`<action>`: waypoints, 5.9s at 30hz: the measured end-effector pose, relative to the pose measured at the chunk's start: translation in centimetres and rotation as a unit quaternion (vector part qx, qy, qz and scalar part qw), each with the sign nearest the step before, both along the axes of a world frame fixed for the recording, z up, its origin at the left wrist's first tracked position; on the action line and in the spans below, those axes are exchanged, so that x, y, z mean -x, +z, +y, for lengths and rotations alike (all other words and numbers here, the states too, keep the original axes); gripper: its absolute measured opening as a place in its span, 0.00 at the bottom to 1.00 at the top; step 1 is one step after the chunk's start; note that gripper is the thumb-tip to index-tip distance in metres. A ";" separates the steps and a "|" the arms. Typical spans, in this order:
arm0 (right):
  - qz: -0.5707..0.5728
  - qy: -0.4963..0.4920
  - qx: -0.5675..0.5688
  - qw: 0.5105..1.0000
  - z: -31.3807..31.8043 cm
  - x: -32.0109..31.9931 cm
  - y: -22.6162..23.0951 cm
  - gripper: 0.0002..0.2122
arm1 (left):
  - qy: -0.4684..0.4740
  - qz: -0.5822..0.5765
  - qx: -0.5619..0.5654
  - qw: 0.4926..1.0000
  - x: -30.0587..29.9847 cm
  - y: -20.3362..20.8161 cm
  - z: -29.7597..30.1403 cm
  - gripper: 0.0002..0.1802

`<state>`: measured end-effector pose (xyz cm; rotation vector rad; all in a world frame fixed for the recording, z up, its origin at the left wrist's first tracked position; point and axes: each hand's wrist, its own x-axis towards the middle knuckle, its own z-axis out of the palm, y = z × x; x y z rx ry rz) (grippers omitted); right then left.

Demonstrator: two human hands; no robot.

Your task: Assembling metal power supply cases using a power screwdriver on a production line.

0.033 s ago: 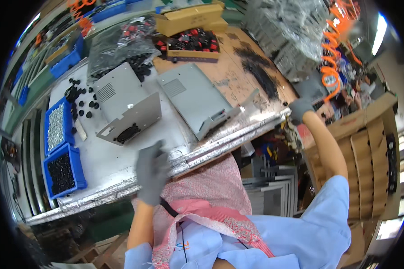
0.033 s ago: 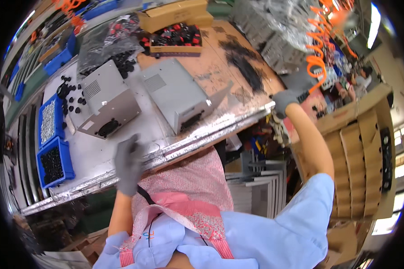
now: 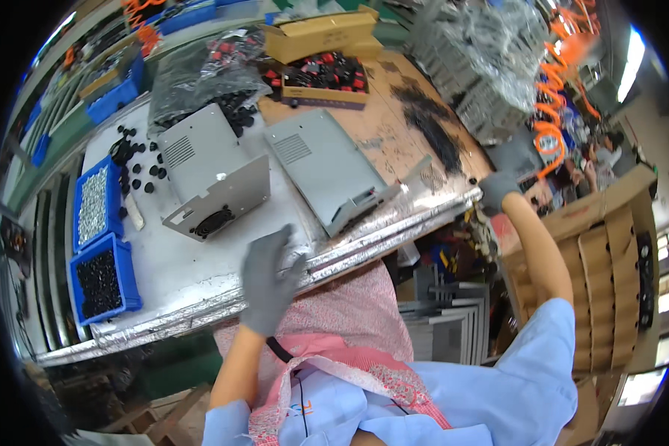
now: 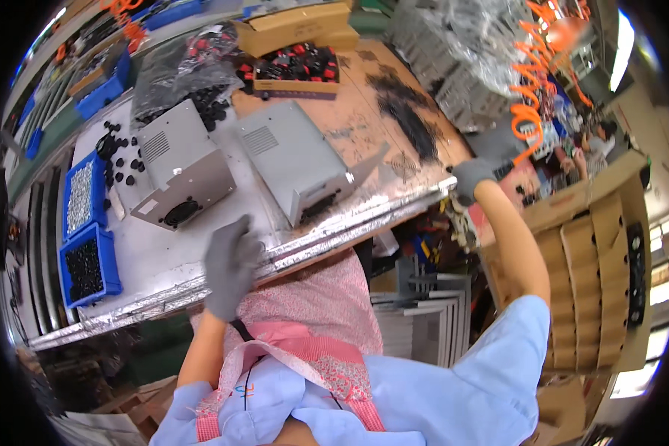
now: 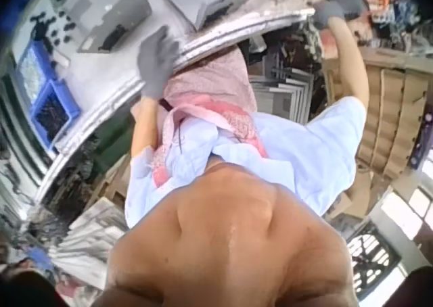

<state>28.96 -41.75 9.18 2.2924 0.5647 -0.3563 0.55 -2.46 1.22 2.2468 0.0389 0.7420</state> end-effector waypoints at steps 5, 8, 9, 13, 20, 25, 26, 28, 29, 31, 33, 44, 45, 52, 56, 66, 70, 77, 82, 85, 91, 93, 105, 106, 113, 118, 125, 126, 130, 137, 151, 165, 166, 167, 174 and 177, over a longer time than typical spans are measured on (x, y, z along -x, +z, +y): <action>0.034 -0.233 -0.212 0.949 -2.5 -0.6 2.5 0.21 | -0.036 0.058 0.043 0.997 -5.6 0.0 -4.8 0.27; -0.033 -0.126 -0.195 0.972 -7.2 -1.7 -0.7 0.23 | -0.053 0.049 0.005 0.997 -7.1 -1.2 -4.7 0.24; -0.017 -0.111 -0.147 0.983 -6.1 -1.5 -1.0 0.22 | -0.028 -0.005 0.010 1.000 -7.4 -1.4 -4.6 0.21; 0.013 -0.029 -0.197 0.980 -0.5 -1.1 -0.7 0.19 | -0.042 0.032 -0.015 0.999 -6.7 -1.4 -3.3 0.20; -0.091 0.294 -0.335 0.891 13.6 -4.4 -0.7 0.17 | 0.023 0.033 -0.032 0.999 0.0 0.3 1.0 0.20; -0.105 0.192 -0.448 0.867 24.2 -9.0 -1.7 0.20 | 0.036 0.010 -0.039 0.999 2.3 -2.5 1.9 0.23; -0.114 0.174 -0.468 0.859 25.7 -10.2 -2.0 0.21 | 0.036 0.002 -0.031 0.999 2.2 -2.4 1.9 0.23; -0.128 0.141 -0.507 0.841 28.6 -12.8 -3.4 0.23 | 0.026 0.006 -0.027 0.999 2.2 -1.8 2.0 0.24; -0.117 0.122 -0.506 0.846 29.4 -13.9 -3.7 0.27 | 0.015 0.004 -0.030 0.999 2.1 -1.6 2.1 0.25; -0.141 0.074 -0.487 0.858 31.1 -15.7 -5.3 0.26 | -0.006 0.016 -0.019 1.000 2.1 -1.5 2.4 0.26; -0.129 0.064 -0.491 0.859 32.0 -16.4 -5.6 0.24 | 0.000 0.008 -0.024 1.000 2.2 -1.7 2.3 0.26; -0.169 0.152 -0.424 0.877 32.2 -16.7 -5.4 0.13 | 0.025 -0.019 -0.050 0.998 1.6 -1.5 1.8 0.27; -0.160 0.151 -0.422 0.880 32.5 -16.3 -5.0 0.14 | 0.028 -0.007 -0.044 0.999 1.6 -1.6 1.8 0.27; -0.088 0.170 -0.342 0.920 32.7 -14.9 -4.6 0.23 | 0.032 0.025 -0.027 0.999 2.1 -2.0 1.7 0.27; -0.122 0.202 -0.287 0.929 34.0 -14.6 -4.8 0.18 | 0.036 0.021 -0.026 0.999 2.3 -2.0 1.6 0.27; 0.322 -0.327 -0.871 0.174 28.4 -12.9 -3.5 0.07 | 0.042 -0.022 -0.037 0.998 1.8 -1.6 1.4 0.26; 0.435 -0.314 -0.836 0.120 24.1 -6.9 -4.7 0.08 | 0.045 -0.022 -0.035 0.998 1.8 -1.5 1.3 0.28; 0.340 -0.240 -0.778 0.470 20.2 1.3 -6.2 0.18 | 0.079 -0.007 0.019 0.997 2.1 -1.2 -0.2 0.26; 0.075 0.162 -0.652 0.737 23.2 3.7 -8.5 0.28 | 0.094 -0.023 0.000 0.995 2.0 -1.4 -0.2 0.26; 0.094 0.149 -0.563 0.807 25.3 3.9 -9.2 0.29 | 0.089 -0.021 -0.010 0.996 1.8 -1.5 0.0 0.26; 0.142 0.097 -0.611 0.772 25.6 3.9 -8.9 0.17 | 0.079 -0.006 -0.003 0.997 1.8 -1.7 0.2 0.28; 0.166 0.052 -0.707 0.686 23.4 5.3 -8.2 0.15 | 0.081 -0.018 -0.005 0.997 1.7 -1.4 0.1 0.27; 0.444 -0.263 -0.761 0.394 18.0 21.4 -0.4 0.20 | 0.043 0.071 -0.012 0.997 0.1 -1.3 -0.9 0.21; 0.474 -0.262 -0.730 0.416 19.2 21.6 -0.5 0.21 | 0.039 0.073 -0.009 0.997 0.1 -0.8 -1.0 0.23; 0.428 -0.259 -0.783 0.369 22.9 23.5 -0.6 0.16 | -0.107 0.087 0.357 0.924 2.8 5.1 -0.3 0.33; 0.387 -0.284 -0.809 0.339 23.6 24.5 -0.7 0.17 | -0.112 0.068 0.333 0.934 3.0 6.6 -1.4 0.31; 0.132 0.047 -0.851 0.506 21.6 22.7 -2.5 0.24 | -0.050 0.036 0.340 0.939 1.7 4.6 -1.8 0.30; 0.062 0.114 -0.825 0.551 21.6 22.1 -1.9 0.25 | -0.046 0.028 0.346 0.937 1.5 4.4 -1.9 0.30; -0.045 0.236 -0.751 0.615 22.0 20.6 -0.6 0.27 | -0.002 -0.023 0.271 0.962 1.0 4.2 -2.2 0.29; -0.022 0.185 -0.755 0.629 23.4 20.8 0.3 0.17 | 0.015 -0.100 0.207 0.973 0.2 5.0 -2.9 0.24; -0.032 0.236 -0.821 0.519 23.7 21.6 -0.9 0.23 | -0.065 -0.035 0.507 0.859 1.6 4.2 -2.1 0.24; 0.020 0.368 -0.791 0.488 29.0 26.0 0.3 0.20 | -0.148 0.058 0.669 0.726 7.1 6.4 -0.3 0.26; 0.060 0.366 -0.778 0.507 29.5 26.3 0.5 0.21 | -0.138 0.028 0.661 0.737 7.5 6.3 0.3 0.28; 0.100 0.364 -0.763 0.525 29.7 26.5 0.7 0.21 | -0.129 -0.001 0.651 0.748 7.9 5.8 1.1 0.30; 0.230 0.411 -0.675 0.568 33.0 26.0 0.8 0.24 | -0.061 -0.035 0.584 0.809 9.8 4.3 6.6 0.40; 0.245 0.396 -0.689 0.556 35.5 25.7 0.5 0.20 | -0.041 -0.022 0.562 0.826 10.2 4.7 8.6 0.35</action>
